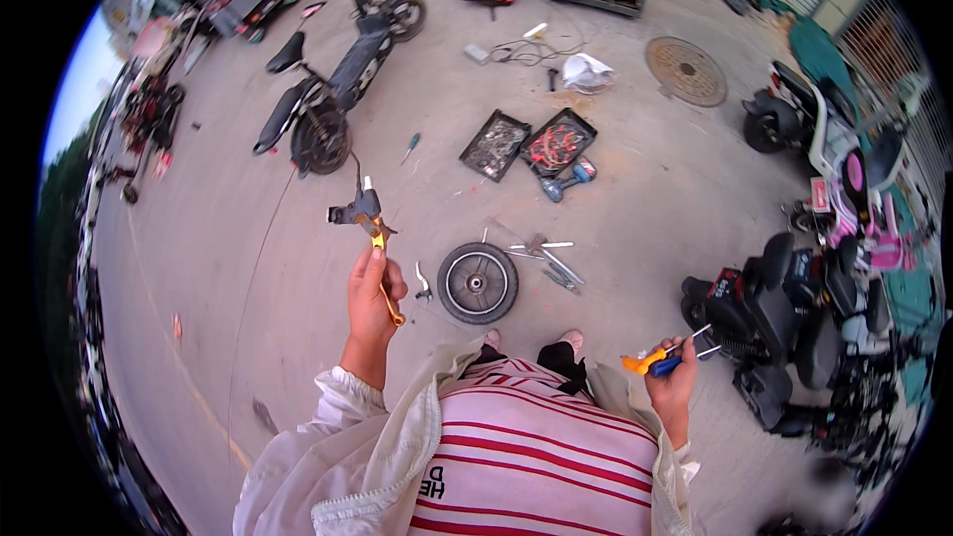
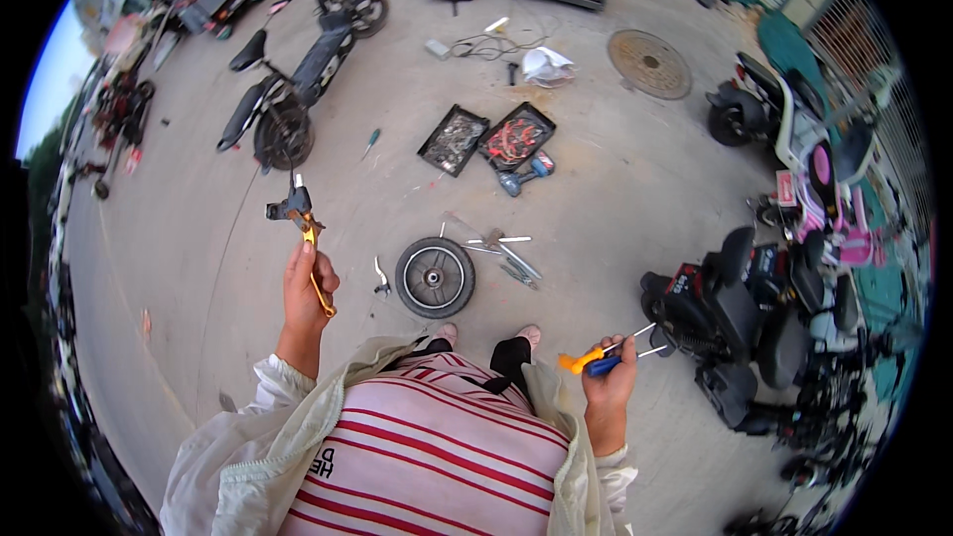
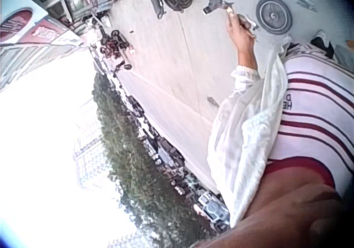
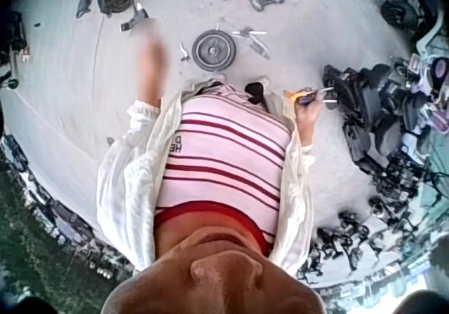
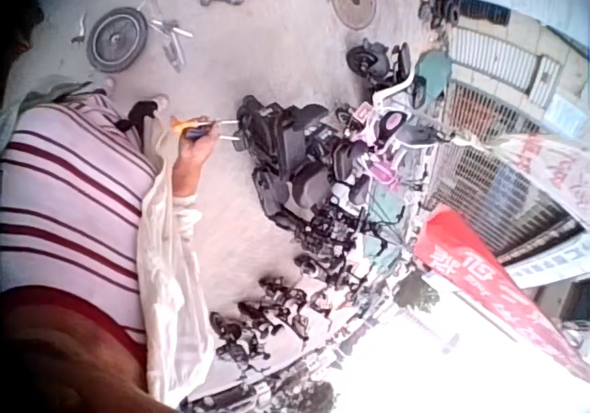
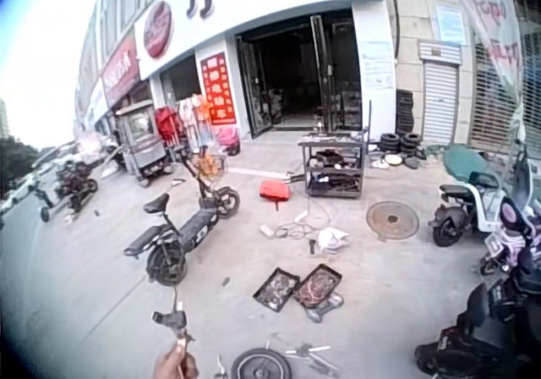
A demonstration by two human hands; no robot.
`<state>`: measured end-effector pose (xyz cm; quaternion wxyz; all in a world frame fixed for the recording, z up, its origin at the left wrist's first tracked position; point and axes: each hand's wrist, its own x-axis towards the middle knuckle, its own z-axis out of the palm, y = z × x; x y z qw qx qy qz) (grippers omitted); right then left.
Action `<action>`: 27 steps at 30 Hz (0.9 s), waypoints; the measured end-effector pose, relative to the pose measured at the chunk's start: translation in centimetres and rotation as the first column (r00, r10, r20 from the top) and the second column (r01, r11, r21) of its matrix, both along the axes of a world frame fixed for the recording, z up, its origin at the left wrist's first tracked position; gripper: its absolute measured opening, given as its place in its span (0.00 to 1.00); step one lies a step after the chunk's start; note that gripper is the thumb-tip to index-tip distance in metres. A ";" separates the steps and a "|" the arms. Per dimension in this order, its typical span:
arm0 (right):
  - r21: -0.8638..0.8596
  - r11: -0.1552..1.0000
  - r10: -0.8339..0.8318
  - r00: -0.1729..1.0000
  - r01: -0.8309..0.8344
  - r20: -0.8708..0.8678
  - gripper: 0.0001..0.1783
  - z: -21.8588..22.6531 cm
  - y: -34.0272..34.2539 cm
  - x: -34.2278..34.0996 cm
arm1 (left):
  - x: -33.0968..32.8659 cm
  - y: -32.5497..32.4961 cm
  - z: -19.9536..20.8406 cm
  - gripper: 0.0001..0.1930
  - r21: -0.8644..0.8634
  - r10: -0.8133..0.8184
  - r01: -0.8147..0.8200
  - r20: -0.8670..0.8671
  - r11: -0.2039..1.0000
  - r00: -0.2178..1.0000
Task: The person removes a brake lever assembly from an electric scooter using a screwdriver, then walks to a workbench area and continues disassembling the lever with a screwdriver and pliers. The person handles the brake lever, screwdriver, and pliers throughout the task.
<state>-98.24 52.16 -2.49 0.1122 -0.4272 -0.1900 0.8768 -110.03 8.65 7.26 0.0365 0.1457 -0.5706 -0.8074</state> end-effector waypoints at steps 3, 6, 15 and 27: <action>-0.002 0.992 0.122 0.992 -0.122 0.017 0.14 -1.2 2.8 -2.5 | 2.3 0.7 1.7 0.13 0.093 0.050 -0.048 -0.025 0.995 0.998; -0.019 0.968 0.252 0.967 -0.251 0.031 0.14 -3.0 4.0 -4.5 | 4.9 1.2 2.5 0.15 0.099 0.182 -0.178 -0.038 0.979 0.983; -0.069 0.821 0.570 0.822 -0.567 0.021 0.15 -2.5 -2.7 -10.3 | 13.3 -2.2 3.2 0.21 0.070 0.402 -0.403 0.035 0.912 0.915; -0.050 0.557 0.829 0.559 -0.829 -0.030 0.16 -2.0 -19.8 -8.2 | 25.0 -15.3 1.9 0.13 0.121 0.537 -0.548 0.113 0.828 0.836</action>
